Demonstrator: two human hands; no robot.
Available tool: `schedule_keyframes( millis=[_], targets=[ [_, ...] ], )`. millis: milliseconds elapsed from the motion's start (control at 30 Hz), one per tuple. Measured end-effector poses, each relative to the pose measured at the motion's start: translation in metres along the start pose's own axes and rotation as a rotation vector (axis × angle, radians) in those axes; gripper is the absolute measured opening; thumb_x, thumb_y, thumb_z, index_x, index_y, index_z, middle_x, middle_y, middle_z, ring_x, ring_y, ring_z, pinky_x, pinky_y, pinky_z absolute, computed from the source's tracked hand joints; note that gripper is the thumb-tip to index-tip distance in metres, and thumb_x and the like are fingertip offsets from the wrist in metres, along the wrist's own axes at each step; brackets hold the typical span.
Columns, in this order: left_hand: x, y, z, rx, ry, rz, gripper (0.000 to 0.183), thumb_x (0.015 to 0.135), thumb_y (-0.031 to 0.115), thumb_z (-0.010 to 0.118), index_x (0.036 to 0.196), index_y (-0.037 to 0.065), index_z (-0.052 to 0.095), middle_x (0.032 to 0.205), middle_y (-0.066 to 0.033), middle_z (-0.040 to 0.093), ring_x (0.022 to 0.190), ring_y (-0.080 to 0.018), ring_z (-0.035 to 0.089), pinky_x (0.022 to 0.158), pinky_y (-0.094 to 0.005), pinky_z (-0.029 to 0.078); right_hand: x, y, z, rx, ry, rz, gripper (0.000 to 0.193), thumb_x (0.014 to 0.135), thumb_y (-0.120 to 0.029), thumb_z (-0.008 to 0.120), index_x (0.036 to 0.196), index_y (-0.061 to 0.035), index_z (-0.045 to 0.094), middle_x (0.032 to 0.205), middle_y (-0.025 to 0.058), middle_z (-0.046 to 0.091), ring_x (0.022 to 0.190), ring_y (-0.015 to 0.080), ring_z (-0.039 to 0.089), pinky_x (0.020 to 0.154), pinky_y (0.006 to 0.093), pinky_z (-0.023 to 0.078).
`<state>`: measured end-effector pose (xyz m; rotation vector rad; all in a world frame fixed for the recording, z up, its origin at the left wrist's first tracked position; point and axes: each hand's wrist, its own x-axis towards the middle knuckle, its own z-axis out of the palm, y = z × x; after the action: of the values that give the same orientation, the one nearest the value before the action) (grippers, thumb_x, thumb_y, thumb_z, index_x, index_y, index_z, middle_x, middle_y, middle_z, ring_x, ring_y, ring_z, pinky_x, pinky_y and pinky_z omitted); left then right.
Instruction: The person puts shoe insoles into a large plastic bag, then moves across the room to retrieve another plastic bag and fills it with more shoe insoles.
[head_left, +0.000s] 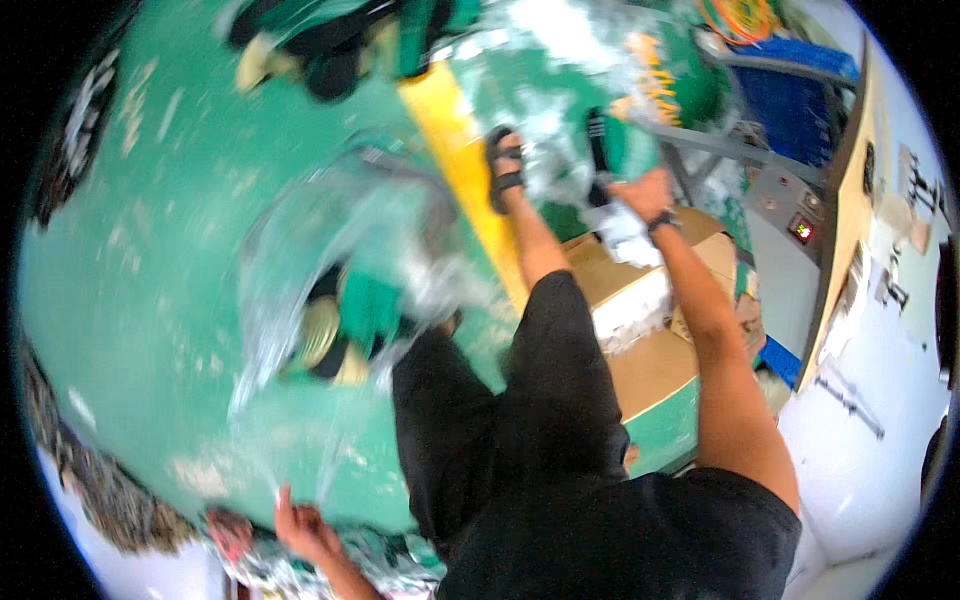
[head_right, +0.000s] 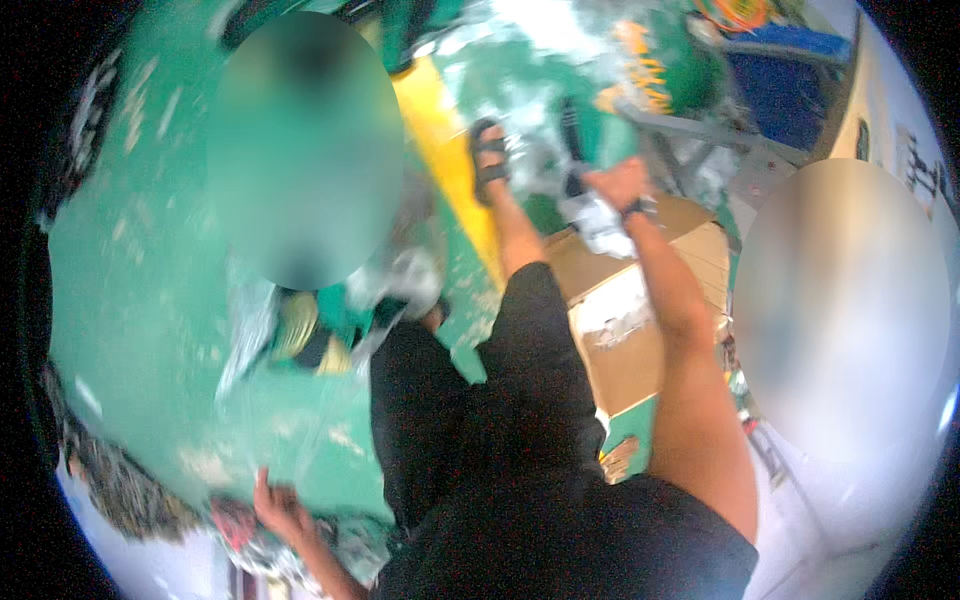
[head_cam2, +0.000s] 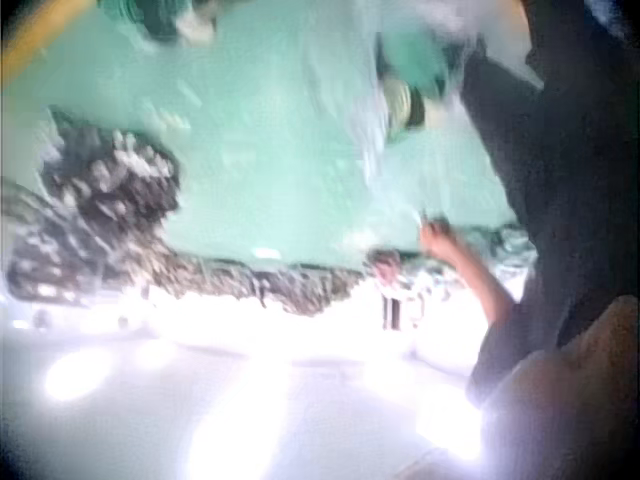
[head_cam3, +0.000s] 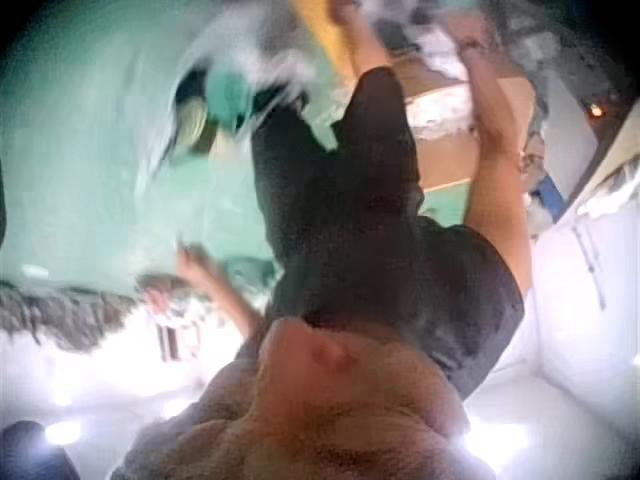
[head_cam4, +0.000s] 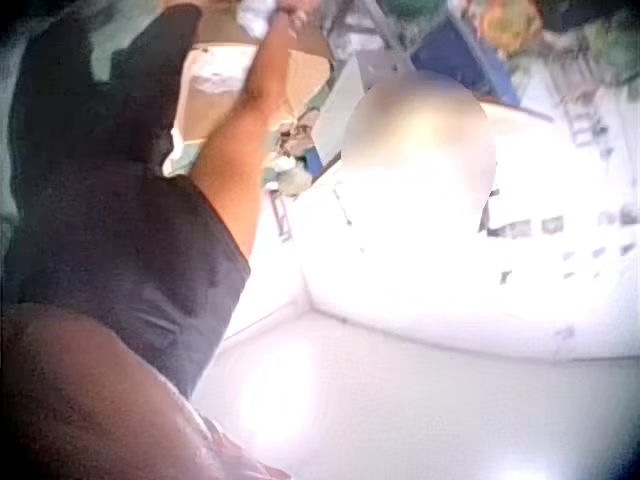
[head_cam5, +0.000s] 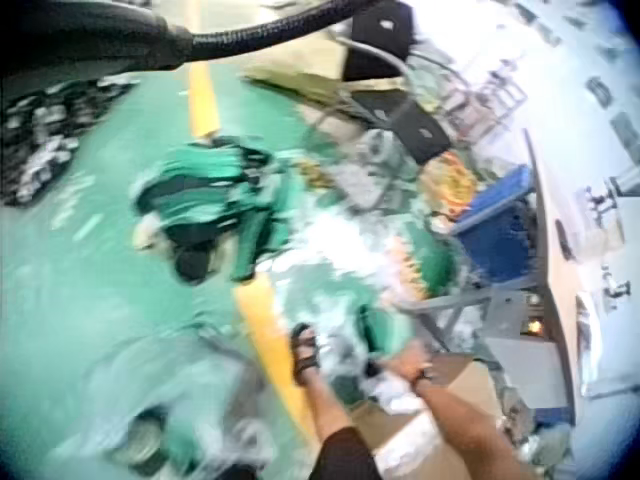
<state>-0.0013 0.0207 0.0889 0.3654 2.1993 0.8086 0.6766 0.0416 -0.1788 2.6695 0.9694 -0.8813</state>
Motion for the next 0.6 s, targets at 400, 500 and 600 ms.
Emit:
schedule_keyframes(
  millis=[400, 500, 600],
  targets=[
    [-0.034, -0.034, -0.028, -0.697, -0.339, -0.134, 0.018, 0.092, 0.010, 0.045, 0.094, -0.005, 0.056, 0.049, 0.0057, 0.026, 0.042, -0.0042, 0.023, 0.043, -0.0227, 0.018, -0.346, -0.145, -0.139, 0.784, -0.250, -0.283, 0.056, 0.072, -0.018, 0.071, 0.117, 0.0012, 0.044, 0.104, 0.0071, 0.055, 0.092, 0.0146, 0.053, 0.080, 0.0280, 0.044],
    [-0.037, -0.034, -0.023, -0.745, -0.316, -0.122, 0.019, 0.092, 0.010, 0.046, 0.095, -0.005, 0.056, 0.049, 0.0056, 0.026, 0.042, -0.0039, 0.023, 0.043, -0.0222, 0.018, -0.391, -0.174, -0.088, 1.093, -0.577, -0.263, 0.053, 0.076, -0.015, 0.067, 0.121, -0.0018, 0.042, 0.106, 0.0067, 0.055, 0.098, 0.0147, 0.053, 0.084, 0.0295, 0.044],
    [-0.038, -0.033, -0.029, -0.735, -0.306, -0.128, 0.020, 0.092, 0.009, 0.047, 0.099, -0.007, 0.056, 0.050, 0.0061, 0.026, 0.043, -0.0031, 0.023, 0.043, -0.0218, 0.018, -0.425, -0.201, -0.040, 1.188, -0.782, -0.144, 0.048, 0.078, -0.012, 0.064, 0.120, -0.0016, 0.045, 0.106, 0.0059, 0.056, 0.099, 0.0145, 0.053, 0.086, 0.0304, 0.044]
  ],
)
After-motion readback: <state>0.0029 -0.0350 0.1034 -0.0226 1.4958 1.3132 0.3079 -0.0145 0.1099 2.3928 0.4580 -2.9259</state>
